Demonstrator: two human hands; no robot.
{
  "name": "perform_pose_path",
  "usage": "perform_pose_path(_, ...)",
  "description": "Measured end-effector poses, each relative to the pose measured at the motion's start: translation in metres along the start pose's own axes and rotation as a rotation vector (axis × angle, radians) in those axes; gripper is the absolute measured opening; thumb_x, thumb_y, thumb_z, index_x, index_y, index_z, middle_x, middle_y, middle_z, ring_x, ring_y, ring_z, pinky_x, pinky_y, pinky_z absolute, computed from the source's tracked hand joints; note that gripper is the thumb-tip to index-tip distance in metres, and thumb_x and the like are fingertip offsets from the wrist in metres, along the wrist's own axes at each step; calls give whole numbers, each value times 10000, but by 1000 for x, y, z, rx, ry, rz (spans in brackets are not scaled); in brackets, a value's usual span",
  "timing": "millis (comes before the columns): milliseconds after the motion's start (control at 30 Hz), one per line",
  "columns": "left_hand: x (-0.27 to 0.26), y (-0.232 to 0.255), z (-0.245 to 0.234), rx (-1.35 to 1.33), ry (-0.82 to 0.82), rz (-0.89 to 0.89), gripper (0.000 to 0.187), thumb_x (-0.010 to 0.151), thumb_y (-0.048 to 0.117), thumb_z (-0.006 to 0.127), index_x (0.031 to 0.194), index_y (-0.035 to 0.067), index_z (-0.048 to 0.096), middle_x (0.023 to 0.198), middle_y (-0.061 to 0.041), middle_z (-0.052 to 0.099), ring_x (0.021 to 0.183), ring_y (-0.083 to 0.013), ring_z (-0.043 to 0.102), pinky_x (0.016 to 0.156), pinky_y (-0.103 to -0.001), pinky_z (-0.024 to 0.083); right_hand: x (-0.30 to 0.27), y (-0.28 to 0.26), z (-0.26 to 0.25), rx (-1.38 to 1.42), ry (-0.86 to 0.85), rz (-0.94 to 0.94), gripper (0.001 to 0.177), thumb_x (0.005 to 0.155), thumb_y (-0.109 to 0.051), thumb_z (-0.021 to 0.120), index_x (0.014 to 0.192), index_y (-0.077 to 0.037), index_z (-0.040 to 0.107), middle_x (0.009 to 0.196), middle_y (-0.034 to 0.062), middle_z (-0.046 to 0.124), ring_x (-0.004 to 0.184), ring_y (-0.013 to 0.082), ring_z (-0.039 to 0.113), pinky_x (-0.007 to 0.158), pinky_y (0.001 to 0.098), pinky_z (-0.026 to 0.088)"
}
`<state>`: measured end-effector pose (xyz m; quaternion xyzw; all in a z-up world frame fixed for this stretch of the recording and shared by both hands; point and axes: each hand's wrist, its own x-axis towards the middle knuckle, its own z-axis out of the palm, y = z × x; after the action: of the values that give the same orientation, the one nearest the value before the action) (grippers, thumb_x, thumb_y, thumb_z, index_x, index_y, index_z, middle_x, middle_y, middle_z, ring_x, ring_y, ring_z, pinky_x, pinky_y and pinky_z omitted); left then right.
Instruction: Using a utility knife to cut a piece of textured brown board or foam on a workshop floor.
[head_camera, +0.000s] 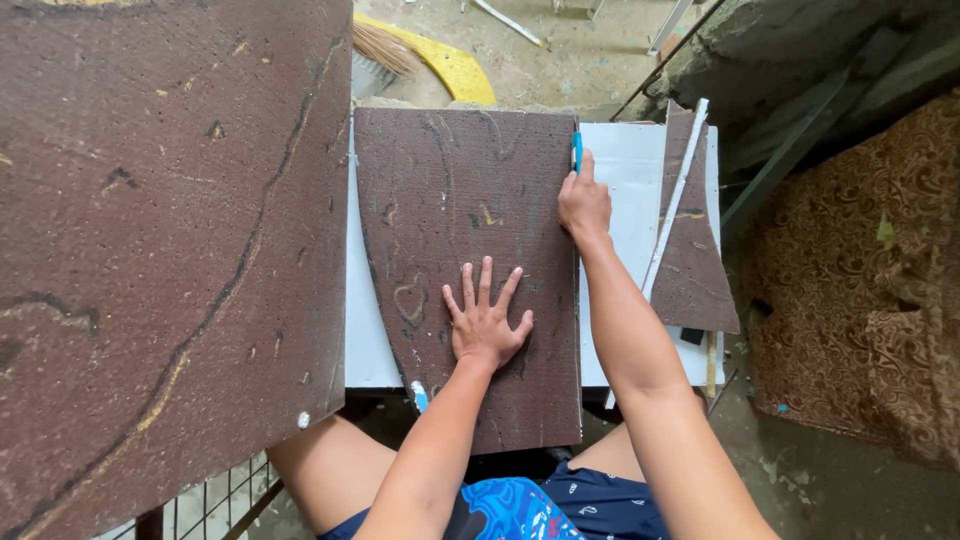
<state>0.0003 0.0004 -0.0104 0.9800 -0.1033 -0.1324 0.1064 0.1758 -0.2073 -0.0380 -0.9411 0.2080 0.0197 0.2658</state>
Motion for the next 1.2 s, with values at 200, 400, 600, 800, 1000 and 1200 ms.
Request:
perform_pose_path(200,0,0,1,0,2,0,762,867,660,437,1577,478,226,1715,-68,95,1564,-387,50,1162,-734,113,-8,-10,-11,-10,-12,16,509,1021,-351,340,1519,-247,329,931,361,678,964,550,684,832,586,545)
perform_pose_path(400,0,1,-5,1,-30,-10,753,875,662,426,1576,482,221,1718,-58,80,1567,-380,34,1170,-727,105,5,-8,-1,-80,-36,38,522,1017,-348,349,1523,-218,331,945,349,683,958,538,691,819,585,553)
perform_pose_path(600,0,1,-10,-11,-73,-15,754,879,665,413,1581,481,206,1720,-57,62,1569,-376,26,1177,-720,93,0,-25,-21,-178,-99,36,505,1011,-301,318,1500,-177,345,979,326,687,980,538,689,833,595,549)
perform_pose_path(800,0,2,-10,-10,-89,-20,750,883,669,400,1582,482,199,1722,-52,57,1570,-373,22,1181,-721,85,3,-27,-26,-216,-133,38,501,1009,-283,326,1491,-153,370,1005,314,688,995,532,687,818,601,548)
perform_pose_path(1000,0,3,-15,-7,-108,-27,747,895,677,389,1586,485,180,1723,-47,49,1574,-363,7,1192,-711,66,-21,-29,-41,-213,-180,56,461,1006,-276,326,1435,-140,429,1018,304,684,1005,528,682,832,599,546)
perform_pose_path(1200,-1,1,-7,11,-59,-19,753,891,687,403,1586,483,198,1722,-50,66,1575,-367,21,1193,-711,69,-61,-24,-49,-185,-214,74,435,1012,-253,336,1414,-116,431,1040,319,676,1022,540,672,841,609,538)
